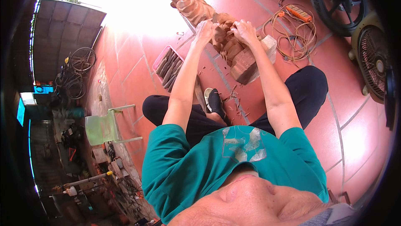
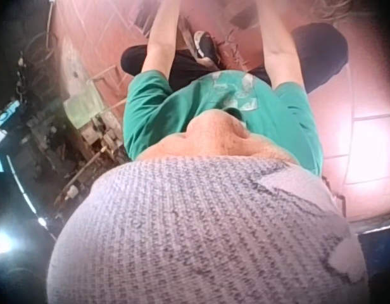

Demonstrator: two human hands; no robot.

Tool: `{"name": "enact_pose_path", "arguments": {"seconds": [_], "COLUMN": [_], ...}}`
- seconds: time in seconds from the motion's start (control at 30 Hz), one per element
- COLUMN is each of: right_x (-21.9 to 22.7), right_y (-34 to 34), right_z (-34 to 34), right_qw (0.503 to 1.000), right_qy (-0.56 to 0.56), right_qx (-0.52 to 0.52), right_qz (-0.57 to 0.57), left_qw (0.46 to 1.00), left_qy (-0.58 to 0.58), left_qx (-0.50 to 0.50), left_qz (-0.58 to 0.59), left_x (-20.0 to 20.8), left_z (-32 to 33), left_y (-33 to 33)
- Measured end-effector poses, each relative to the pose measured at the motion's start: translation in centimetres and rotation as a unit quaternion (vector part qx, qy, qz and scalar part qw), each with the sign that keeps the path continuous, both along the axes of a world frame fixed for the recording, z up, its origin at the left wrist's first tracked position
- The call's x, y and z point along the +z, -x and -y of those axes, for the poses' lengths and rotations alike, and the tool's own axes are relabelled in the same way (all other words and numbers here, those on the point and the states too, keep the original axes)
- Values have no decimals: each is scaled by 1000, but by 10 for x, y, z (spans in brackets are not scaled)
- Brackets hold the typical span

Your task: The person sits on the floor and carves a wooden sculpture using a chisel and mallet. They repeatedly strike the chisel to remove wood shavings and refine the sculpture's surface.

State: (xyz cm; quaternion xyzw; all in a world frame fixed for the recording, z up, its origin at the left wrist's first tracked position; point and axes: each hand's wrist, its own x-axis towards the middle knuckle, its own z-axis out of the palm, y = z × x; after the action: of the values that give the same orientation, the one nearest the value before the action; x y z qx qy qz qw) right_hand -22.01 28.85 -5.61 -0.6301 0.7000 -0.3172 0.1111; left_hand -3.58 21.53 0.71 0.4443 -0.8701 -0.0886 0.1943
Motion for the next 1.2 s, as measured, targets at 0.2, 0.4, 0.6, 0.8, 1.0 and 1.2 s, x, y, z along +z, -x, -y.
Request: {"name": "enact_pose_path", "arguments": {"seconds": [0.2, 0.4, 0.6, 0.8, 1.0, 1.2], "right_x": [2, 9, 4, 5, 3, -3], "right_y": [-5, -12, 6, -10, -1, 2], "right_z": [0, 1, -2, 0, 0, -1], "right_qw": [1000, 1000, 1000, 1000, 1000, 1000], "right_qy": [2, -7, -26, 4, -18, 1], "right_qx": [-4, 7, 0, 6, 4, -2], "right_qz": [-4, -1, 2, 7, -11, -7], "left_qw": [984, 991, 996, 974, 993, 997], "left_qy": [-161, 21, -46, -174, 15, 3], "left_qx": [52, 82, 72, 86, 71, 77], "left_qz": [-55, -101, -8, -112, -87, 14], "left_x": [7, -26, -6, -16, -25, -12], "left_z": [27, 49, 5, 30, 13, -26], "left_y": [-26, -28, 11, -40, -15, -13]}}
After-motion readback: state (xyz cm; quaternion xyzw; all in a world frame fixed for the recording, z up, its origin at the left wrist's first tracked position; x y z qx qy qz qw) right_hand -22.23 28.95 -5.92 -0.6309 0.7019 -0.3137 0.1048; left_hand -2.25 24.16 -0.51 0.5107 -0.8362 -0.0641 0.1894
